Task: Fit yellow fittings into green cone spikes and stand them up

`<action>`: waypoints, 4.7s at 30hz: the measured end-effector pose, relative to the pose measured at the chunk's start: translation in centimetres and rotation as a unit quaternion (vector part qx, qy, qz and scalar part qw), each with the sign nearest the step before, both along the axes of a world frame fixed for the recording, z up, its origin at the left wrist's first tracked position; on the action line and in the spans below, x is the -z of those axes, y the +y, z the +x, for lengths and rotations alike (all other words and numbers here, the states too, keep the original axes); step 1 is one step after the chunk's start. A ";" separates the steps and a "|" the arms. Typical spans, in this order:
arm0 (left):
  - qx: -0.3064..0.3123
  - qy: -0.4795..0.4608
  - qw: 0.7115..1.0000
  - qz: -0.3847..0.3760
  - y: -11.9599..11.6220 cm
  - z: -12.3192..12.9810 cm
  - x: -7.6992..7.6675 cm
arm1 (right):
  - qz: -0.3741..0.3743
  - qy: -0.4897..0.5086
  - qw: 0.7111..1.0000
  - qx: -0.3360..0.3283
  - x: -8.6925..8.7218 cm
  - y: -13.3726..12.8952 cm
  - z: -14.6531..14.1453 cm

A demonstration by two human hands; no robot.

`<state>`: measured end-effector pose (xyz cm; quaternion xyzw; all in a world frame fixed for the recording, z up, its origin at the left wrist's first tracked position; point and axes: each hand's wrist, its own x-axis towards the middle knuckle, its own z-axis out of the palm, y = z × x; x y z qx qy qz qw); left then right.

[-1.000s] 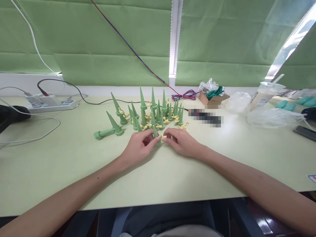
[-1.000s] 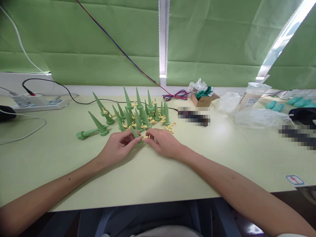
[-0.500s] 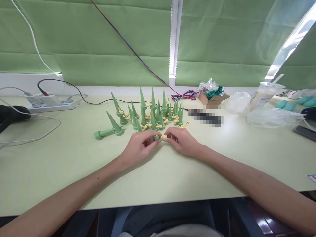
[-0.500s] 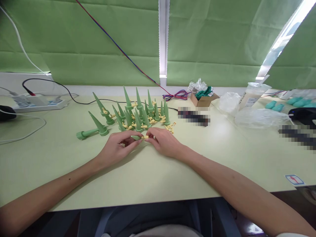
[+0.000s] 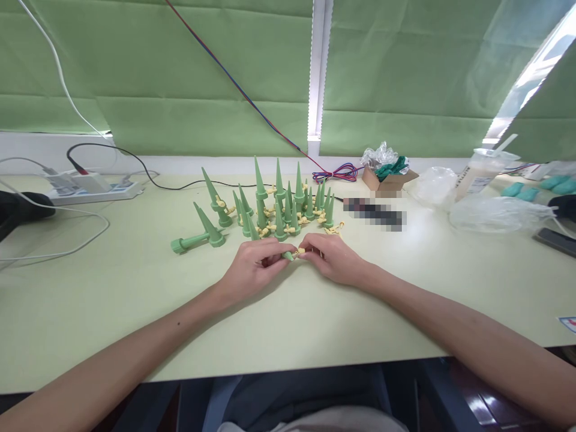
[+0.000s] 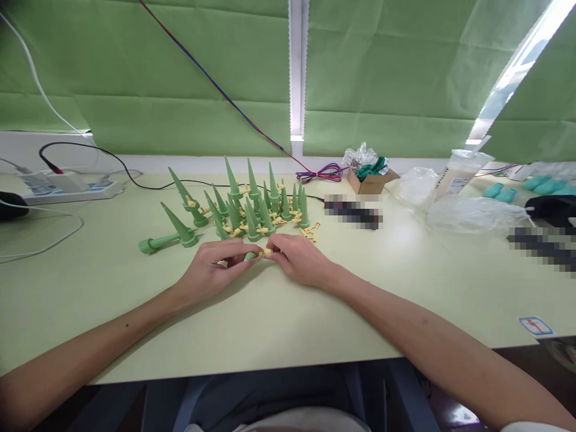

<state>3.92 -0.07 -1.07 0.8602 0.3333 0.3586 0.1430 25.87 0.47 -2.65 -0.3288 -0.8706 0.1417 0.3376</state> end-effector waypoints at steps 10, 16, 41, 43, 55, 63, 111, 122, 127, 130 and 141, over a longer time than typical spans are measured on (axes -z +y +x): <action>0.011 0.018 1.000 0.021 0.0 -0.1 0.0 | 0.012 -0.037 0.999 -0.002 0.0 -0.1 0.2; 0.024 0.011 0.999 0.020 0.1 -0.1 -0.1 | 0.017 -0.068 0.998 -0.006 0.0 -0.1 0.3; -0.015 0.004 0.995 -0.098 -0.3 0.5 -0.1 | 0.023 0.021 0.998 0.050 -0.9 -0.6 -0.2; -0.007 0.015 0.995 -0.100 -0.3 0.6 0.0 | 0.053 0.035 0.997 0.036 -0.8 -0.8 -0.3; 0.057 0.035 0.983 -0.170 -0.7 1.0 -0.1 | 0.101 0.049 0.994 0.015 -0.1 -1.5 -1.2; 0.016 -0.009 0.983 -0.183 -1.0 1.0 -0.2 | 0.138 0.062 0.987 0.057 -0.5 -1.4 -0.9; 0.107 0.066 0.992 -0.027 -1.8 0.3 0.5 | 0.095 0.034 0.934 0.343 0.9 7.9 6.4; 0.139 0.080 0.987 -0.024 -2.0 0.6 0.8 | 0.083 0.038 0.939 0.332 0.5 7.4 6.4; 0.137 0.066 0.987 -0.045 -2.0 0.8 0.8 | 0.079 0.039 0.945 0.314 0.4 7.5 6.9; 0.139 0.064 0.987 -0.049 -1.9 0.9 0.9 | 0.069 0.041 0.947 0.311 0.6 7.5 7.2; 0.137 0.087 0.987 -0.011 -1.9 0.4 0.9 | 0.030 0.037 0.940 0.338 0.7 6.8 7.0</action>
